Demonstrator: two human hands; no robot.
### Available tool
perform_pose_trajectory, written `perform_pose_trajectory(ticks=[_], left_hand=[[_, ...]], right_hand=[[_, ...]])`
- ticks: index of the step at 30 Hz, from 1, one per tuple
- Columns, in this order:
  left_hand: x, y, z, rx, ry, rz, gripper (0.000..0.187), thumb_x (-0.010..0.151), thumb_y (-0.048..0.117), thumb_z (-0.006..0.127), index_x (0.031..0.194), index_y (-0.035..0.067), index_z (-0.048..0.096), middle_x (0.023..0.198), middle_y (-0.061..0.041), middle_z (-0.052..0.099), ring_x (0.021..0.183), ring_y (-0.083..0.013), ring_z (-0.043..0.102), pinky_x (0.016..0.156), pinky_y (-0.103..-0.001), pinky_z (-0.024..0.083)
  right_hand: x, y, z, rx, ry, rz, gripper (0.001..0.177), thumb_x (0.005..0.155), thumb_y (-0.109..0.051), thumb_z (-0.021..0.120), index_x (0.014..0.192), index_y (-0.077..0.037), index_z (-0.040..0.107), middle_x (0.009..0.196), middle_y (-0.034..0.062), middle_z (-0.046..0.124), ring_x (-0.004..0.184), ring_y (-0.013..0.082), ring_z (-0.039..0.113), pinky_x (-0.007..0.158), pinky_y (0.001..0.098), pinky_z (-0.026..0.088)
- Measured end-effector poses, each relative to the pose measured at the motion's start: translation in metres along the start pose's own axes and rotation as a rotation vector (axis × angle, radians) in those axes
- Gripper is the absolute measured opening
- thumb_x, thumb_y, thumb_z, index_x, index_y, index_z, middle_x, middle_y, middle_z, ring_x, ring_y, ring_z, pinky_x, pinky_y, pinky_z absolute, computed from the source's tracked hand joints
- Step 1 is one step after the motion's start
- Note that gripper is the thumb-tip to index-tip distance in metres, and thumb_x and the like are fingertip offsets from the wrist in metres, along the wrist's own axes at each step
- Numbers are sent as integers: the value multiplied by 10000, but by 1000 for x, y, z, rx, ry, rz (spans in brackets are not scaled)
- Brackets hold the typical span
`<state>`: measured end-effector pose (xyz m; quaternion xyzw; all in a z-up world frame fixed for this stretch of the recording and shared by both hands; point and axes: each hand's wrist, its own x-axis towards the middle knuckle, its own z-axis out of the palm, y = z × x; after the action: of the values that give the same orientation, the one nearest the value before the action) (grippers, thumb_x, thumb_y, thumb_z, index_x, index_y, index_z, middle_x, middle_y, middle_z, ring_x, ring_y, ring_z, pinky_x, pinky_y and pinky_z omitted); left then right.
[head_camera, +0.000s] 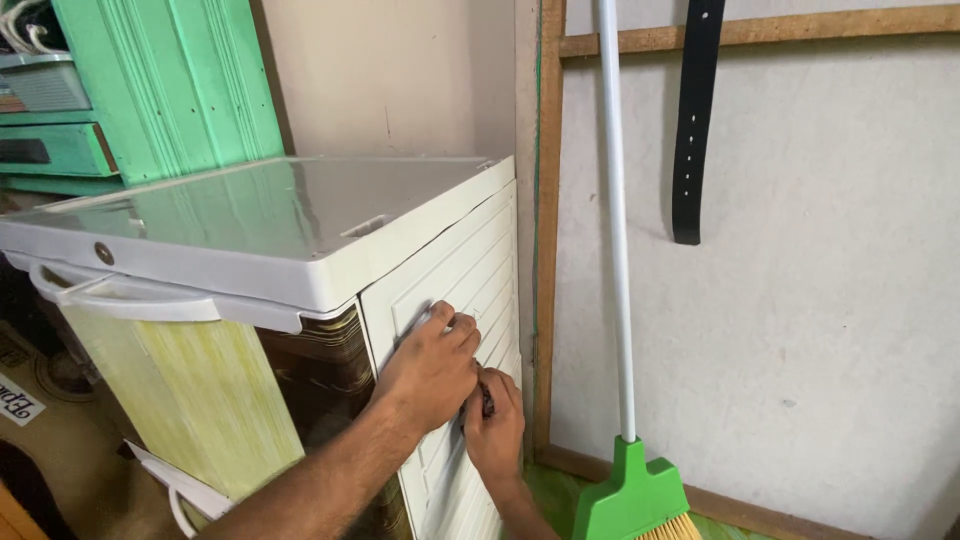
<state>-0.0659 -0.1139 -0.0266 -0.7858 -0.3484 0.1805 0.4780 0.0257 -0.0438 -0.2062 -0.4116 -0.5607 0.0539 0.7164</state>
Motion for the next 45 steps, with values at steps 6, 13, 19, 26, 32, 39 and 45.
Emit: perform_pose_trajectory(ticks=[6,13,19,26,32,39,45], left_hand=[[45,14,25,43,9,-34,368,967,332,591,1183,76,742,1246,-104,646,1279,-280,474,1107,-527,275],[90,4,26,59,-90,7,327,992,322,589,1158,99,761,1242,-87,650,1300,-261,467,1122,-517,273],[113,-4,20,59,-212,28,290,989,310,618,1148,114,759,1253,-68,618,1305,-235,453,1148,-502,252],[120,4,28,53,-167,35,298,992,318,605,1126,105,765,1243,-86,611,1286,-250,459,1125,-502,266],[115,22,32,37,-162,60,258,983,301,636,1104,125,779,1177,-51,661,1256,-237,486,1109,-483,278],[96,32,21,15,-131,44,205,947,315,680,1021,172,808,1186,-27,661,1240,-206,494,1097,-467,283],[74,30,-7,-50,-129,60,184,936,323,709,979,178,813,1142,-12,695,1202,-191,537,1086,-426,321]], right_hand=[[50,49,16,-104,71,49,153,920,-89,658,1046,-59,738,1014,139,745,906,366,678,798,448,529],[96,90,26,-133,153,13,189,937,-114,645,1087,-74,753,1048,119,751,895,347,686,802,441,512],[136,125,28,-308,105,-14,215,885,-57,636,1055,-66,767,1022,108,762,890,331,685,852,448,510],[133,163,34,-193,25,152,222,958,-137,611,1110,-55,750,994,165,749,842,328,724,739,418,576],[96,156,27,-136,-5,210,198,912,-132,667,1073,-54,752,956,163,731,831,323,722,734,414,567],[42,90,3,-96,-81,73,201,834,-104,716,1002,6,704,992,164,710,906,336,692,766,431,550],[-2,24,-15,-45,-169,233,198,784,-47,669,963,24,713,974,166,694,840,378,693,722,461,543]])
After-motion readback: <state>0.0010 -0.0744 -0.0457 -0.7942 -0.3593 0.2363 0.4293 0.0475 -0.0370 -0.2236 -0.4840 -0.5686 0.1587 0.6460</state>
